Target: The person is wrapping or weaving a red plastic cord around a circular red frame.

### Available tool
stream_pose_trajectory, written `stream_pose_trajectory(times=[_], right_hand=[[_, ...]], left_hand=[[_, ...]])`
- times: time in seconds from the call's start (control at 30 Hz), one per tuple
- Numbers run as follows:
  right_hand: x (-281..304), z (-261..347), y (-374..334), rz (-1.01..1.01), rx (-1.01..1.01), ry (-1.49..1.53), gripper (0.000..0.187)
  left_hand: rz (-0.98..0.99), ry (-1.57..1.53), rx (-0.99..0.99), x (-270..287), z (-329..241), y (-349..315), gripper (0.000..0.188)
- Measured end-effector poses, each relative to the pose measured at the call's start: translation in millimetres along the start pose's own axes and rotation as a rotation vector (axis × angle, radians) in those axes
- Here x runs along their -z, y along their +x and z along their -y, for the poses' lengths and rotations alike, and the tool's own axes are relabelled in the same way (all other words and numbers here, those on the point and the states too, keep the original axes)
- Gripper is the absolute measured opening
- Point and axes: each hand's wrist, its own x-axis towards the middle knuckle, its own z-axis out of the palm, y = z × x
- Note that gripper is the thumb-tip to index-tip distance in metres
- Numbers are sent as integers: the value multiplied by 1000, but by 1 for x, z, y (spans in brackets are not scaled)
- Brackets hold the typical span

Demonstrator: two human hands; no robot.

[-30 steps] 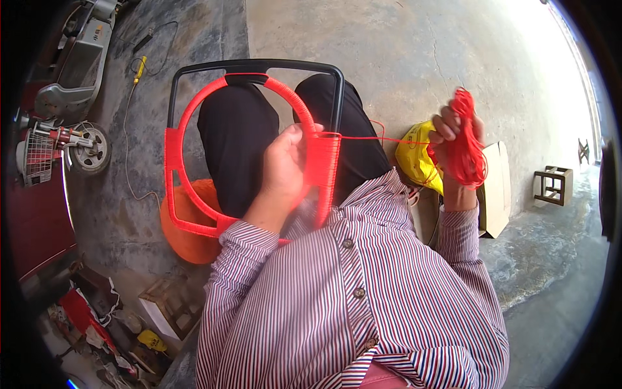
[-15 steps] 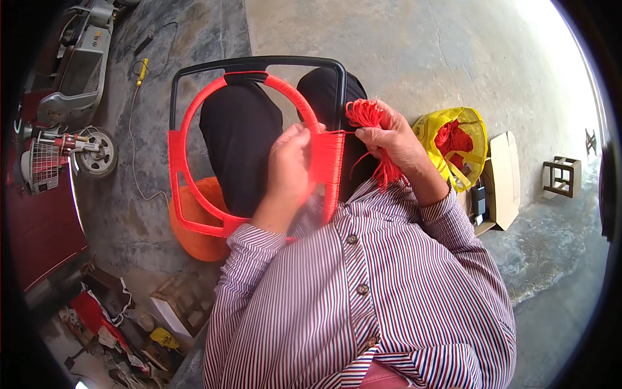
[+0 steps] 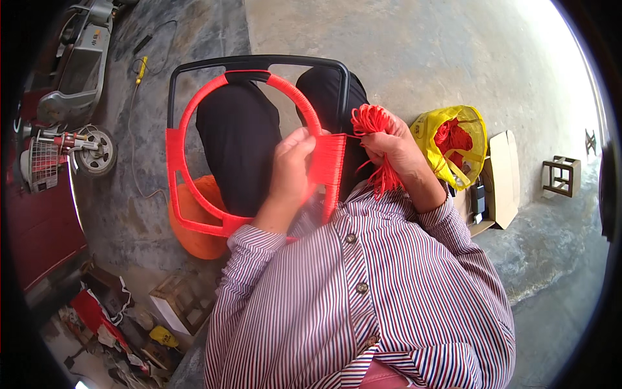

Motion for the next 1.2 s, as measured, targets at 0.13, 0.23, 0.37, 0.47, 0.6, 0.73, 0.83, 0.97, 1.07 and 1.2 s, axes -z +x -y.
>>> stream_pose_trajectory(times=[0.13, 0.23, 0.37, 0.47, 0.6, 0.73, 0.83, 0.97, 1.07, 1.2], right_hand=[[-1, -1, 0, 10, -4, 25, 23], [2, -1, 0, 21, -25, 31, 24], [-2, -1, -1, 1, -40, 52, 28], [-1, -3, 0, 11, -53, 18, 29], [-2, -1, 0, 22, -52, 27, 29], [-1, -2, -2, 11, -59, 37, 28], [-1, -2, -5, 10, -16, 3, 27], [-24, 1, -13, 27, 216, -151, 24], [-19, 6, -16, 26, 143, -144, 24], [5, 41, -25, -185, 40, -234, 26]], left_hand=[[-42, 107, -49, 6, 4, 2, 19], [-44, 64, -46, 9, 5, 1, 18], [-66, 120, -69, 4, 6, 0, 19], [-67, 57, -70, 2, 8, 1, 24], [-43, 53, -67, 7, 8, 2, 22], [21, -4, -35, 3, 6, 1, 19], [41, 154, -30, -2, 7, 1, 20], [25, 166, -42, -1, 10, 4, 24], [-45, 260, -138, -3, 10, 11, 28], [43, 10, 90, -3, -1, 9, 36]])
